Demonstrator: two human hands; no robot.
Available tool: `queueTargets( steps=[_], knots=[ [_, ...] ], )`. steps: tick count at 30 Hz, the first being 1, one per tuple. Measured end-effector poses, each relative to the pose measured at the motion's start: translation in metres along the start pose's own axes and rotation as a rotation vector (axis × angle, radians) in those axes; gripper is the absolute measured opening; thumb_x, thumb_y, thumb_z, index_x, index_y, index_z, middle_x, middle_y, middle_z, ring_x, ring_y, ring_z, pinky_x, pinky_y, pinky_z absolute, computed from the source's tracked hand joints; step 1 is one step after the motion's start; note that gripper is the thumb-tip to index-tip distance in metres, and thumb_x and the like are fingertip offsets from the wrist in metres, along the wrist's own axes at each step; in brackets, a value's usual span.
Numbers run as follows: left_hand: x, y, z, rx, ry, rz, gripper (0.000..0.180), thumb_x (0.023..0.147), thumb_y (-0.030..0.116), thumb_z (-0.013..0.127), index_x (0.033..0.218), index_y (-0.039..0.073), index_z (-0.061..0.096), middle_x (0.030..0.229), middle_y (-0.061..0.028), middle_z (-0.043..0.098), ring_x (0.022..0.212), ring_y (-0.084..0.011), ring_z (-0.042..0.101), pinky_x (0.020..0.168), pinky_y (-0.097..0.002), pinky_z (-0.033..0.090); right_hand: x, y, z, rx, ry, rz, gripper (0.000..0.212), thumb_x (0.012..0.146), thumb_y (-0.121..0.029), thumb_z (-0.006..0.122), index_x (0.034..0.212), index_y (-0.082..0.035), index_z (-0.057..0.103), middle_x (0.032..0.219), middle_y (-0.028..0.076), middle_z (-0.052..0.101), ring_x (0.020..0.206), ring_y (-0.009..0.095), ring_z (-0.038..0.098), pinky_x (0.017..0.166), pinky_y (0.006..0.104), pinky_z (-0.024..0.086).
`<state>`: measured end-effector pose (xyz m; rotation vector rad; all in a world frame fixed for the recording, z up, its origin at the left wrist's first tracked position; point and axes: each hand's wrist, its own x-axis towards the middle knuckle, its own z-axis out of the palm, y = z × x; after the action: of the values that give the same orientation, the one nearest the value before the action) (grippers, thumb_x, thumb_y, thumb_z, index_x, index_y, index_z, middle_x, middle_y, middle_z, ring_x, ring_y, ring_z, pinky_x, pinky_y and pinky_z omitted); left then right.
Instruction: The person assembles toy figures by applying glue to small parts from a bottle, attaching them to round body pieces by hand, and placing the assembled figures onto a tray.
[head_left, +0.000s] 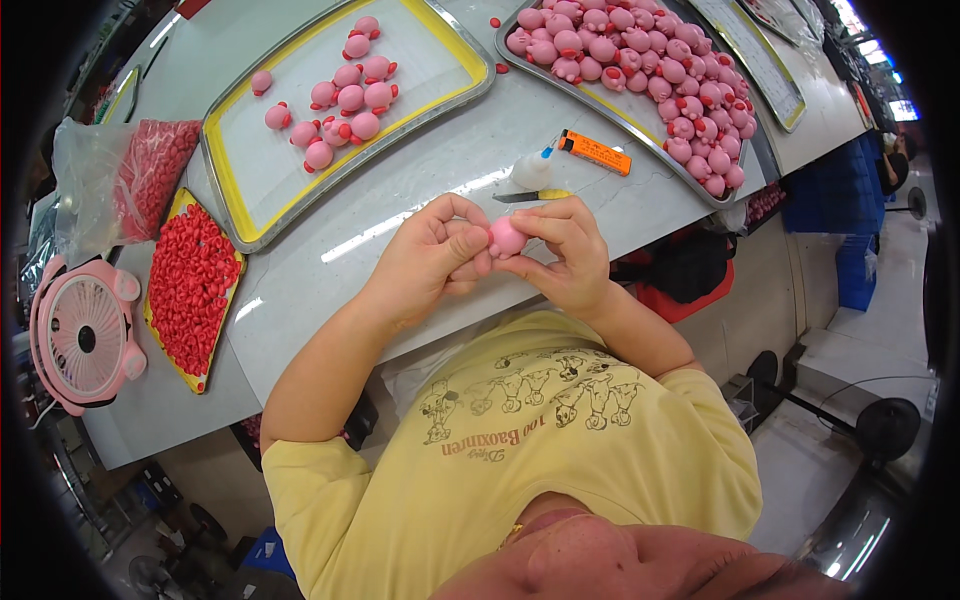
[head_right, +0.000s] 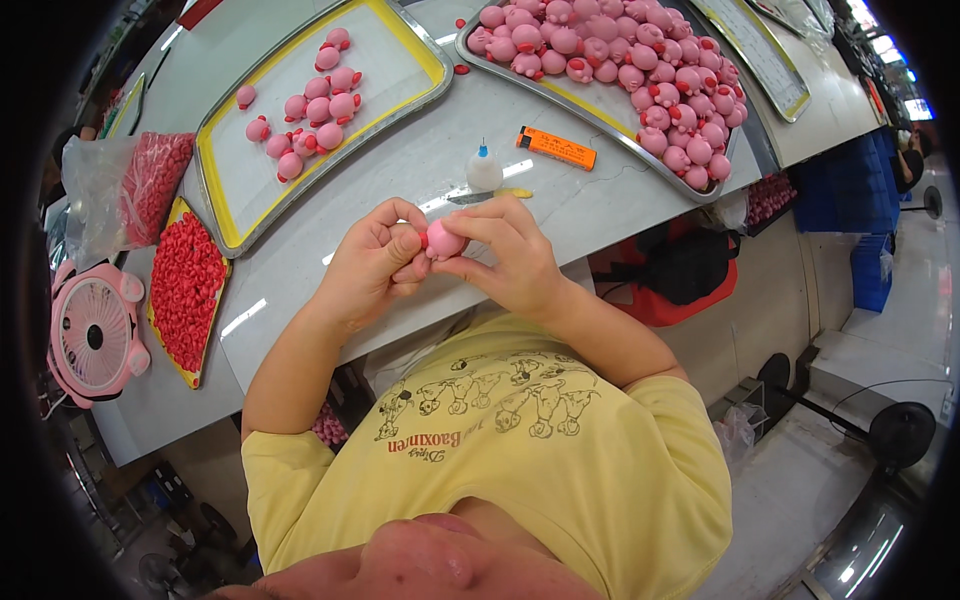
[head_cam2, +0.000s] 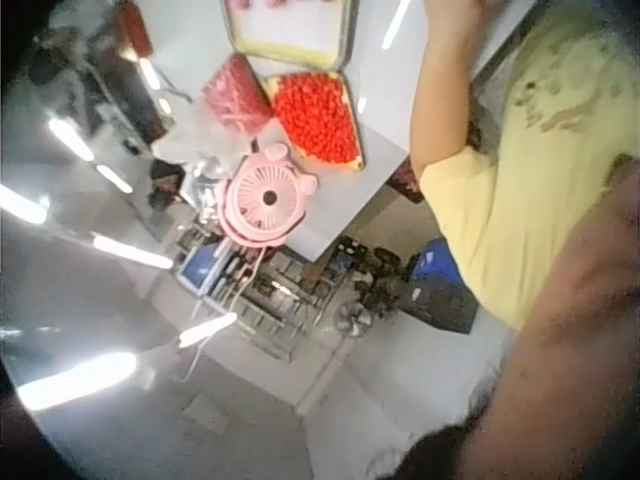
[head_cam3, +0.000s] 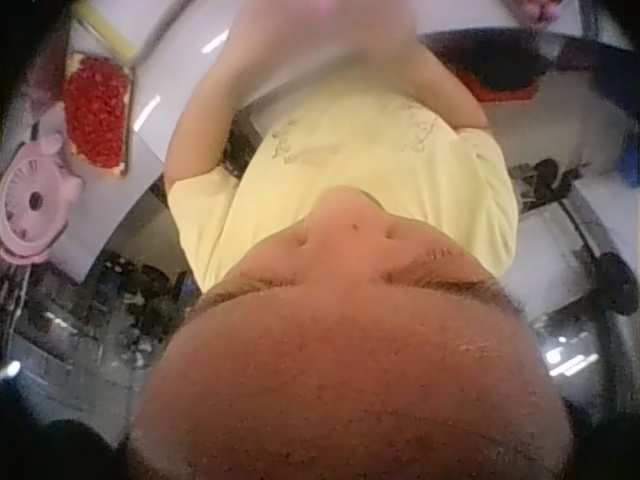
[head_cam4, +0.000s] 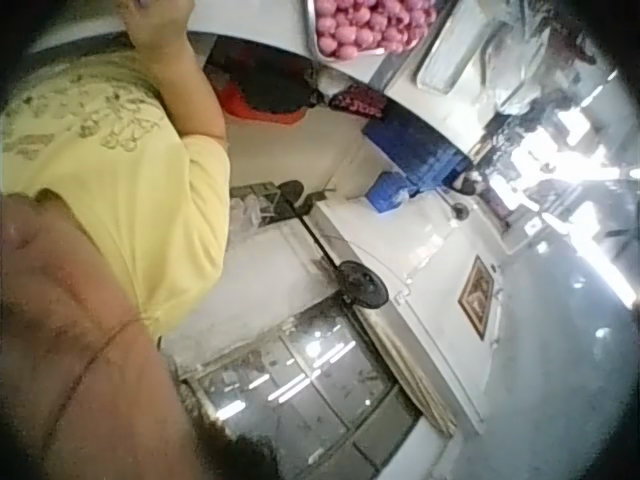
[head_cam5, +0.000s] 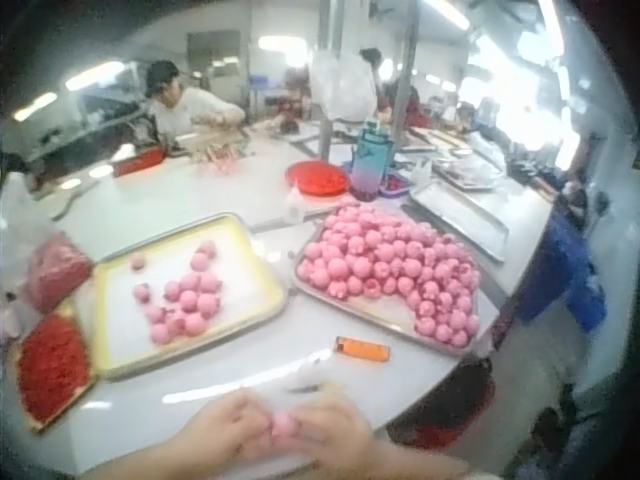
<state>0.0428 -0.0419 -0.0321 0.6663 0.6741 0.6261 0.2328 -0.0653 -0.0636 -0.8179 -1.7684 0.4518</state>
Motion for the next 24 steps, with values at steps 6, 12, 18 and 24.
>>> queueTargets(
  steps=[6, 12, 18, 24],
  knots=[
    [0.0, -0.002, -0.002, -0.049, -0.002, 0.025, 0.014, 0.091, 0.017, 0.053, 0.097, 0.005, 0.047, 0.072, -0.0058, 0.056, 0.051, -0.0049, 0.035, 0.044, -0.0193, 0.027, 0.004, -0.002, -0.002, -0.012, -0.019, -0.003, 0.044, 0.06, -0.001, 0.079, 0.099, -0.003, 0.059, 0.096, 0.008, 0.055, 0.086, 0.02, 0.056, 0.072, 0.028, 0.049],
    [0.0, 0.003, 0.003, 0.149, 0.073, 0.008, 0.018, 0.091, 0.02, 0.054, 0.089, 0.002, 0.052, 0.072, -0.0046, 0.056, 0.052, -0.0045, 0.036, 0.044, -0.019, 0.029, 0.004, -0.004, -0.002, -0.056, 0.005, -0.047, 0.039, 0.063, 0.003, 0.076, 0.098, -0.002, 0.06, 0.096, 0.008, 0.054, 0.085, 0.019, 0.056, 0.071, 0.0264, 0.051],
    [-0.004, 0.013, 0.007, 0.294, 0.1, -0.002, 0.021, 0.089, 0.022, 0.058, 0.084, 0.002, 0.054, 0.071, -0.0043, 0.058, 0.051, -0.0037, 0.037, 0.043, -0.0191, 0.028, 0.003, -0.009, 0.001, -0.016, -0.006, -0.073, 0.034, 0.066, 0.006, 0.073, 0.097, 0.001, 0.061, 0.097, 0.009, 0.052, 0.083, 0.017, 0.057, 0.071, 0.0246, 0.053],
    [-0.01, 0.012, 0.014, 0.185, 0.052, -0.025, 0.02, 0.09, 0.021, 0.057, 0.086, 0.002, 0.053, 0.071, -0.004, 0.056, 0.05, -0.0036, 0.034, 0.042, -0.0192, 0.026, 0.005, -0.018, -0.004, -0.062, -0.008, -0.035, 0.041, 0.064, 0.0, 0.077, 0.102, -0.002, 0.061, 0.101, 0.01, 0.054, 0.083, 0.018, 0.057, 0.069, 0.0241, 0.051]
  ],
)
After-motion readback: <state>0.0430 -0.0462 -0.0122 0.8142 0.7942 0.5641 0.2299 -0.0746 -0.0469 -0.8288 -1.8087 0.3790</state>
